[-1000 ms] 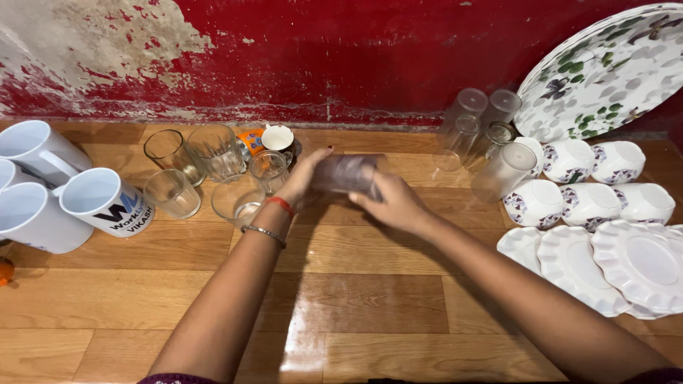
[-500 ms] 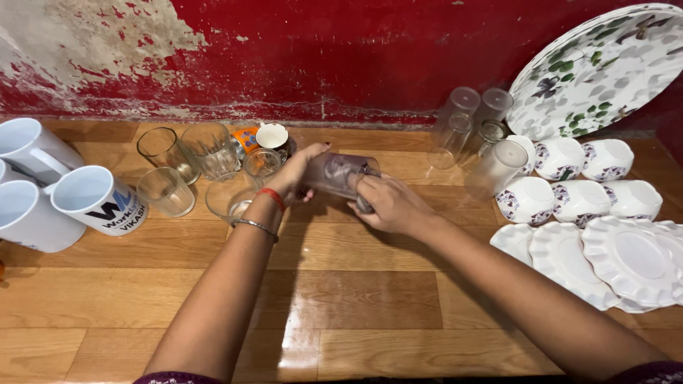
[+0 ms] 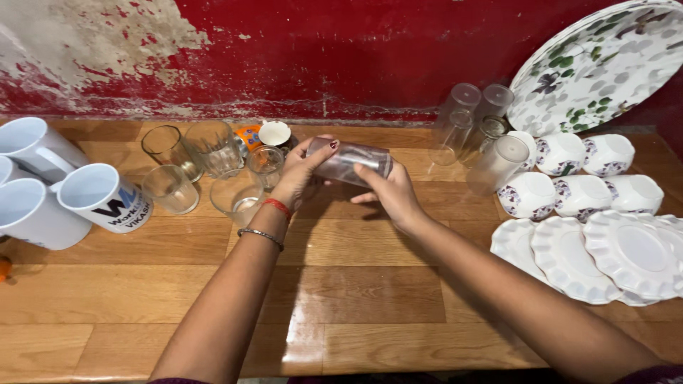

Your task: The person cleans drinking glasses by wiping the inside and outside of each glass with a cloth and setting them back on the table.

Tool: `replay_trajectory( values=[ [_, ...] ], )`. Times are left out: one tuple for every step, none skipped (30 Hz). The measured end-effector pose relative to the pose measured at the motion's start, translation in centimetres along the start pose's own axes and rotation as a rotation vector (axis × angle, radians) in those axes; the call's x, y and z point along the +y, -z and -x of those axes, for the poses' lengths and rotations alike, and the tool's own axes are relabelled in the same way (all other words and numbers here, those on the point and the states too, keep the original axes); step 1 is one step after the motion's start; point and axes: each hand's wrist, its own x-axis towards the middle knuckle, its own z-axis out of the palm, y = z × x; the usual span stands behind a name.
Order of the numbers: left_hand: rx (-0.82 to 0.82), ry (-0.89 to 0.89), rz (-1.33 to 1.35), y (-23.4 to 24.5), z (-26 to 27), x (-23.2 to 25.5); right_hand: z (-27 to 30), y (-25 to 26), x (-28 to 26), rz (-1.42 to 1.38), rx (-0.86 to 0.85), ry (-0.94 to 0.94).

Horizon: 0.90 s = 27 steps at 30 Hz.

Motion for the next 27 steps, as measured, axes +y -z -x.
replay_trajectory(
  values=[
    [0.003, -0.001, -0.002, 0.5, -0.2, -0.2, 0.1, 0.3, 0.3, -0.002, -0.002, 0.000],
    [0.038, 0.044, -0.026, 0.9, -0.4, -0.3, 0.3, 0.7, 0.5, 0.306, -0.102, 0.219],
    [0.071, 0.093, -0.047, 1.1, -0.5, -0.5, 0.6, 1.3, 0.7, 0.617, -0.201, 0.434],
    [0.071, 0.096, -0.046, 1.4, -0.5, -0.4, 0.7, 2.0, 0.7, 0.618, -0.201, 0.431],
    [0.028, 0.171, -0.190, 1.6, -0.7, 0.0, 0.5, 2.7, 0.5, 0.978, -0.325, 0.482],
    [-0.016, 0.245, -0.334, 1.6, -0.7, 0.5, 0.3, 3.2, 0.3, 1.339, -0.449, 0.526],
    [-0.016, 0.245, -0.333, 1.5, -0.4, 0.9, 0.4, 3.4, 0.3, 1.339, -0.450, 0.526],
    [-0.031, 0.296, -0.345, 1.3, -0.2, 1.3, 0.4, 3.3, 0.2, 1.279, -0.425, 0.643],
    [-0.046, 0.347, -0.356, 0.9, 0.1, 1.6, 0.3, 3.2, 0.1, 1.216, -0.399, 0.759],
    [-0.045, 0.346, -0.356, 0.6, 0.3, 1.8, 0.2, 2.8, 0.0, 1.216, -0.400, 0.760],
    [-0.050, 0.321, -0.210, 0.2, 0.5, 1.7, 0.1, 2.0, -0.1, 0.985, -0.247, 0.504],
    [-0.056, 0.296, -0.065, -0.2, 0.6, 1.6, 0.0, 1.3, -0.4, 0.747, -0.100, 0.252],
    [-0.056, 0.295, -0.064, -0.6, 0.7, 1.3, -0.1, 0.6, -0.8, 0.748, -0.101, 0.253],
    [-0.051, 0.140, -0.056, -1.1, 0.7, 0.8, -0.4, 0.0, -1.3, 0.343, -0.008, 0.061],
    [-0.046, -0.016, -0.048, -1.3, 0.5, 0.5, -0.7, -0.5, -1.7, -0.062, 0.087, -0.126],
    [-0.048, -0.018, -0.047, -1.2, 0.1, 0.4, -0.7, -0.9, -2.1, -0.060, 0.087, -0.124],
    [0.006, -0.041, 0.036, -1.1, -0.3, 0.2, -0.7, -1.1, -2.3, -0.161, 0.075, -0.177],
    [0.059, -0.066, 0.120, -1.0, -0.6, -0.1, -0.7, -1.2, -2.3, -0.262, 0.062, -0.230],
    [0.059, -0.070, 0.122, -0.6, -0.9, -0.2, -0.7, -1.4, -2.2, -0.260, 0.060, -0.227],
    [0.060, 0.002, 0.097, 0.0, -1.1, -0.2, -0.5, -1.6, -1.7, -0.072, -0.023, -0.147],
    [0.060, 0.076, 0.070, 0.6, -1.1, -0.2, -0.2, -1.7, -1.1, 0.112, -0.103, -0.068],
    [0.059, 0.075, 0.068, 1.1, -1.3, 0.0, 0.0, -1.5, -0.6, 0.112, -0.102, -0.067],
    [0.076, 0.194, -0.060, 1.4, -1.5, 0.1, 0.3, -0.8, -0.1, 0.533, -0.220, 0.186],
    [0.091, 0.312, -0.189, 1.7, -1.6, 0.4, 0.3, 0.0, 0.2, 0.953, -0.332, 0.443],
    [0.091, 0.313, -0.190, 2.0, -1.7, 0.8, 0.1, 0.8, 0.3, 0.952, -0.331, 0.443],
    [0.047, 0.387, -0.300, 2.3, -1.8, 1.2, -0.2, 1.5, 0.1, 1.149, -0.392, 0.571],
    [0.000, 0.458, -0.411, 2.3, -1.9, 1.8, -0.6, 1.7, -0.1, 1.346, -0.451, 0.702]
  ],
)
